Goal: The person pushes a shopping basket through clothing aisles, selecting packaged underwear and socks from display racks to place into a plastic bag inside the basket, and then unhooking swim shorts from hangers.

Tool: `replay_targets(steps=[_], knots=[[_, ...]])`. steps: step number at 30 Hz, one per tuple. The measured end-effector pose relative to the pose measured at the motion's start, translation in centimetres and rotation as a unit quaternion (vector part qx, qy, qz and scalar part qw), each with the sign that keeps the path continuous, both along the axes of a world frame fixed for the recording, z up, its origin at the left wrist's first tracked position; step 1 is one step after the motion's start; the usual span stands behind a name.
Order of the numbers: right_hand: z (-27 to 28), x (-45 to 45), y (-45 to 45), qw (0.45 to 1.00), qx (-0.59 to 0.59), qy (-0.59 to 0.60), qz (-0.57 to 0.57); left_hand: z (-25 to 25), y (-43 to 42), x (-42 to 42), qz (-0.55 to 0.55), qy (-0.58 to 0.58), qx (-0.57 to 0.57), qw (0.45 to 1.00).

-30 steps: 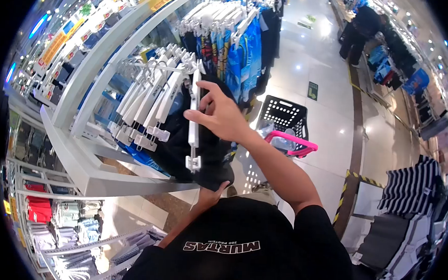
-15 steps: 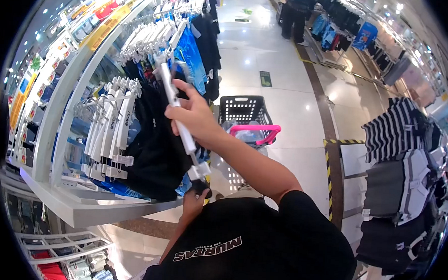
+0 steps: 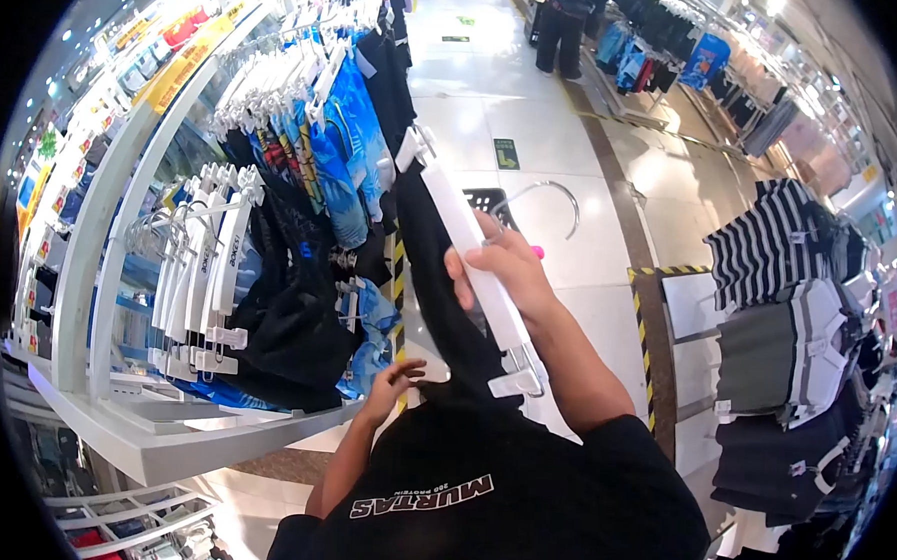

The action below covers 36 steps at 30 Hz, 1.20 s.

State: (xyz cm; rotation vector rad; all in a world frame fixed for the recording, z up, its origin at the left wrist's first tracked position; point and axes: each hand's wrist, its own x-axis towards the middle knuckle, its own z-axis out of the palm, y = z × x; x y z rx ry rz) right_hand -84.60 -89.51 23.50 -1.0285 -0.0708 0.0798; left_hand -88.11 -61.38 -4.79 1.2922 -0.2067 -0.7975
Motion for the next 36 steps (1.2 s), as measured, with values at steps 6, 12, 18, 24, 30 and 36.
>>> replay_targets(steps=[6,12,18,24,30,36], knots=[[-0.1,-1.5,0.8,0.998,0.055,-0.002,0.025,-5.2,-4.1,3.9,0.083,0.143,0.048,0.985],[1.8,-3.4,-0.2,0.992,0.112,-0.053,0.031,-7.0,-7.1,6.0,0.134,0.199,0.096,0.966],[-0.2,-2.7,-2.5,0.988,0.126,-0.08,-0.047,-4.4,-7.9,5.4,0.09,0.306,-0.166,0.933],[-3.4,-2.8,-6.2,0.982,0.136,-0.051,-0.12,1.3,-4.0,3.6,0.097,0.244,-0.241,0.934],[-4.8,-2.3,-7.1,0.981,0.148,-0.044,-0.116,6.0,-0.7,2.4,0.063,0.317,-0.26,0.91],[-4.5,-1.1,-6.0,0.98,0.166,-0.036,-0.1,5.8,-1.1,1.8,0.057,0.297,-0.204,0.931]])
